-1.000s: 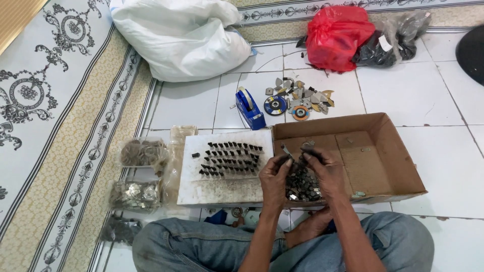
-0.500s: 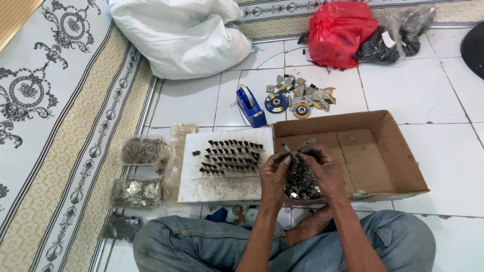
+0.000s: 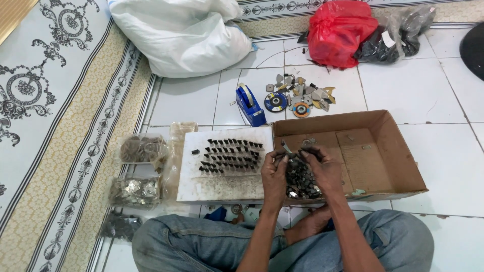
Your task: Organizing small metal components by picking them from a cardboard box and placing them into a slotted foam tray.
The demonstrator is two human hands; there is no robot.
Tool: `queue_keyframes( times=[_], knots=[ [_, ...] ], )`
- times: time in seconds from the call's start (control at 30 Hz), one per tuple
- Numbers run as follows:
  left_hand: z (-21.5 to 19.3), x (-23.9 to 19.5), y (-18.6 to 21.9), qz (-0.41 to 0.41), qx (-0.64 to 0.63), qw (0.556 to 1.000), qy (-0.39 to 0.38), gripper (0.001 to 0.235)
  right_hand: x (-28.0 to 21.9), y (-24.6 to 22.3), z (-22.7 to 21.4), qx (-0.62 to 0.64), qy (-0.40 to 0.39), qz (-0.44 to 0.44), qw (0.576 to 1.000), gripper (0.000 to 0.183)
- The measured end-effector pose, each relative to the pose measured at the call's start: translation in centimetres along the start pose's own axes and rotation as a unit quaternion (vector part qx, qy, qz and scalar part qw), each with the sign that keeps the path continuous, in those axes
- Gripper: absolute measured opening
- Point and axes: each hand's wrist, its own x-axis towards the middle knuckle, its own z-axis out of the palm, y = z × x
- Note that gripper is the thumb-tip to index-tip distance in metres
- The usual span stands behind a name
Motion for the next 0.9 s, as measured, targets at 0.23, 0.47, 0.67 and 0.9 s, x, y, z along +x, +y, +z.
queue_keyframes(
  times=[0.23,0.47,0.67,0.9],
  knots=[
    [0.2,0.5,0.4,-0.080,-0.120,0.988,0.062,0.025,-1.0,-3.1,0.6,-0.074,0.012,0.036,0.996,0.032],
    [-0.2,1.0,-0.8,-0.085,-0.186,0.973,0.109,0.016,-1.5,-2.8,1.1,-0.081,0.017,0.035,0.996,0.038],
    [-0.4,1.0,-1.8,-0.098,-0.229,0.963,0.103,0.023,-2.3,-1.9,2.3,-0.013,0.016,-0.006,1.000,0.034],
    [-0.9,1.2,-3.2,-0.105,-0.222,0.965,0.097,0.023,-2.9,-2.9,2.7,0.007,0.019,-0.040,0.999,0.020]
  ],
)
